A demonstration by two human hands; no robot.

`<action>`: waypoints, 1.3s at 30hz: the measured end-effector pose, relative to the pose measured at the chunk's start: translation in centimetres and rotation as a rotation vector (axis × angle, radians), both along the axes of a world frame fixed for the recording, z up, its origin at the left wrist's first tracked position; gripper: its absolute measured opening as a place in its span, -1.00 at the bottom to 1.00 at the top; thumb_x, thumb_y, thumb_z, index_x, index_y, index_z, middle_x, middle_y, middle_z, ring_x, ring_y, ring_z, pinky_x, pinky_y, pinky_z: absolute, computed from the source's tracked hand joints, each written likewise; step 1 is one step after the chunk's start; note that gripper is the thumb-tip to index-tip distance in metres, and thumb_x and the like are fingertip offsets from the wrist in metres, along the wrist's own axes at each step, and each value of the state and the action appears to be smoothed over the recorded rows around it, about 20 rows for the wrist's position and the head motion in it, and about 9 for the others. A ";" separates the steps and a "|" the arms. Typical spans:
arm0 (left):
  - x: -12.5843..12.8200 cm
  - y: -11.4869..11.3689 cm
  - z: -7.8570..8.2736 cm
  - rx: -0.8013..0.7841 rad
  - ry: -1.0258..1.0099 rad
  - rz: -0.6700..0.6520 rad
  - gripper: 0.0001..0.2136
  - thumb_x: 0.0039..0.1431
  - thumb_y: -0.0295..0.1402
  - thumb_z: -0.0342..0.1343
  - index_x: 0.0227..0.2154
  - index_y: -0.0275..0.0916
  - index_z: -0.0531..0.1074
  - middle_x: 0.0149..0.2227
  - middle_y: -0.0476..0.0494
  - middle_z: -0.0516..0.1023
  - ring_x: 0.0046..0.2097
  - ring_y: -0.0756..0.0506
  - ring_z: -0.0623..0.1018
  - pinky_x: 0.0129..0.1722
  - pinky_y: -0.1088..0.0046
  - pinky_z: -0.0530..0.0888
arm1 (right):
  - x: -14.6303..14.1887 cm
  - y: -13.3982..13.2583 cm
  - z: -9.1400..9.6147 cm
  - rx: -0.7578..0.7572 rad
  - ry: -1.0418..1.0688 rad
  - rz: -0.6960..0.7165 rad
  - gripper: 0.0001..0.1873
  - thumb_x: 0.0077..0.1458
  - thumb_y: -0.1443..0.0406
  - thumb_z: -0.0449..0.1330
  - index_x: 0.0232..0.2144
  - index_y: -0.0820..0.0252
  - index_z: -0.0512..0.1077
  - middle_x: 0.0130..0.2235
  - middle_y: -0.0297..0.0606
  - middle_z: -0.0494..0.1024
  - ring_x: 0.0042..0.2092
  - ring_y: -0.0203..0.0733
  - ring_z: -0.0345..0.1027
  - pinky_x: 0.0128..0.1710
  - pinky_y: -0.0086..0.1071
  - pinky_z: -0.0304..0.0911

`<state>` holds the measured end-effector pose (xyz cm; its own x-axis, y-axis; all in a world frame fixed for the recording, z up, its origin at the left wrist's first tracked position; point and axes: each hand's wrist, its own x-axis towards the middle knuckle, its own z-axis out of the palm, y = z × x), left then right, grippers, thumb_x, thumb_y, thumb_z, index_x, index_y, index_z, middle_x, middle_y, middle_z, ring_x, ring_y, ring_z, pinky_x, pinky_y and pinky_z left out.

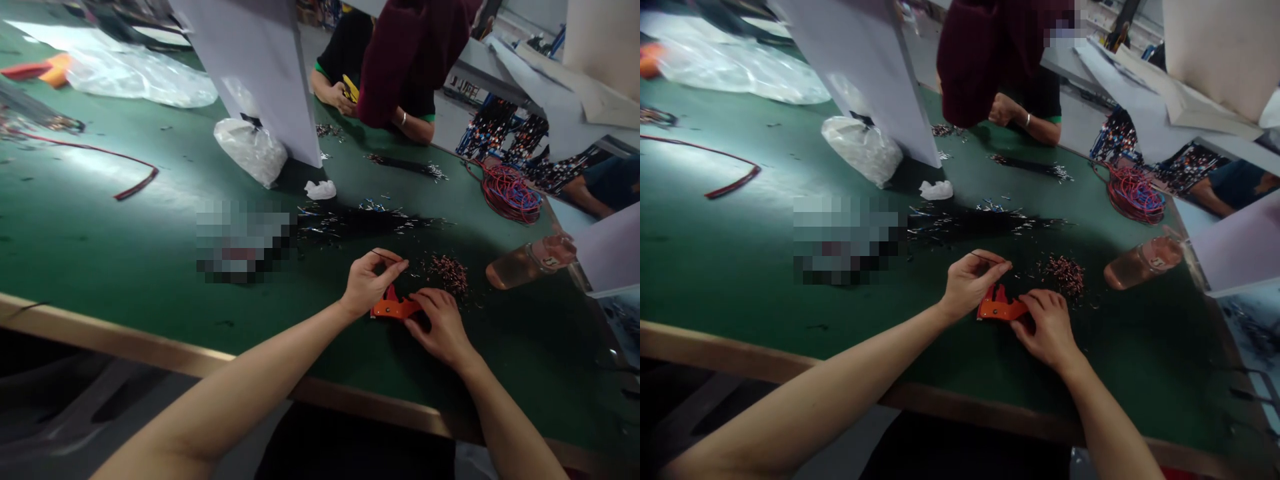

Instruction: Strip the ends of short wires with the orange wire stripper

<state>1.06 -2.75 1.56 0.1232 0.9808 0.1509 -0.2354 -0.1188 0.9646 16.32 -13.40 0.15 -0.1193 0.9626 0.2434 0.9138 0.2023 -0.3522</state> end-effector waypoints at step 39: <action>0.8 3.8 -4.3 0.015 0.078 -0.001 -0.64 -0.05 0.00 0.21 -0.59 -0.25 0.45 -0.56 -0.03 0.47 -0.54 0.04 0.34 -0.48 0.49 0.31 | 6.7 2.6 -3.3 0.441 0.206 -0.546 -0.71 0.12 0.19 0.06 -0.23 0.21 0.49 -0.27 -0.09 0.62 -0.23 0.01 0.42 -0.13 -0.13 0.20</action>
